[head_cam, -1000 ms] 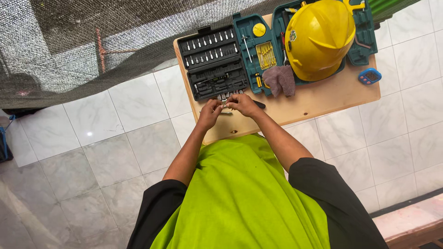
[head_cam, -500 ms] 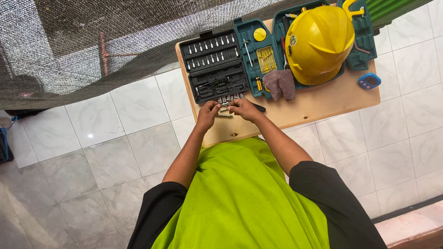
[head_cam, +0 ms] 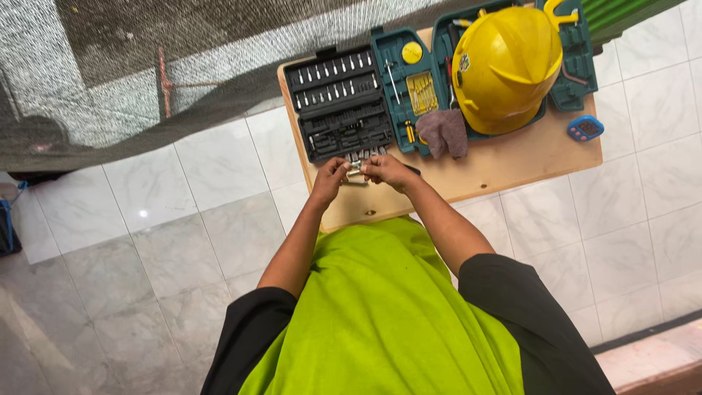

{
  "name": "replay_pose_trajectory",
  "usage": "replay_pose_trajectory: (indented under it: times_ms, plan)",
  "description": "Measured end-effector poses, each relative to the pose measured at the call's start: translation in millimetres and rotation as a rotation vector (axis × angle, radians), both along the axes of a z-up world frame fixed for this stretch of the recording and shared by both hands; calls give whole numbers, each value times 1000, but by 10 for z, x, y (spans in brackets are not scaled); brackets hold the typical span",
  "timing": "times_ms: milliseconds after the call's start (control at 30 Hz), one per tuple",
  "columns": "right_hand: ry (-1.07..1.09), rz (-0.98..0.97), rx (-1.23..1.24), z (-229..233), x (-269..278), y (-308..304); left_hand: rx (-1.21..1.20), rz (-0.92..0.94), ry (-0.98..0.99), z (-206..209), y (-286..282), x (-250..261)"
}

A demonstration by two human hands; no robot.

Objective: The person opens a tool kit and organizes various tools including screwdrivers and socket bits by placing them back into their designated slots in the case and a separate bit holder.

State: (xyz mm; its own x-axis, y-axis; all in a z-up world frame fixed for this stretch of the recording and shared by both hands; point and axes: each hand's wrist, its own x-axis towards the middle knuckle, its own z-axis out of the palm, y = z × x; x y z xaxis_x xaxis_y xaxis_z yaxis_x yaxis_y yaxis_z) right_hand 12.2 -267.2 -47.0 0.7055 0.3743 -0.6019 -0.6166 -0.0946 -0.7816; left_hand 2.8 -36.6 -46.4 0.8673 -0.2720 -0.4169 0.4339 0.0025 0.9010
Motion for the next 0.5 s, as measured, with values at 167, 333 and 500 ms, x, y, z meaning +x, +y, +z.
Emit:
replay_pose_trajectory:
  times_ms: [167,333,500]
  plan:
    - [16,66,-21,57,26,-30,117,-42,-56,22,1,31]
    - [-41,63,-136,108,57,10,260,-46,-101,126,-70,53]
    - [-15,-2,-142,144,33,13,227,-19,-112,135,-98,21]
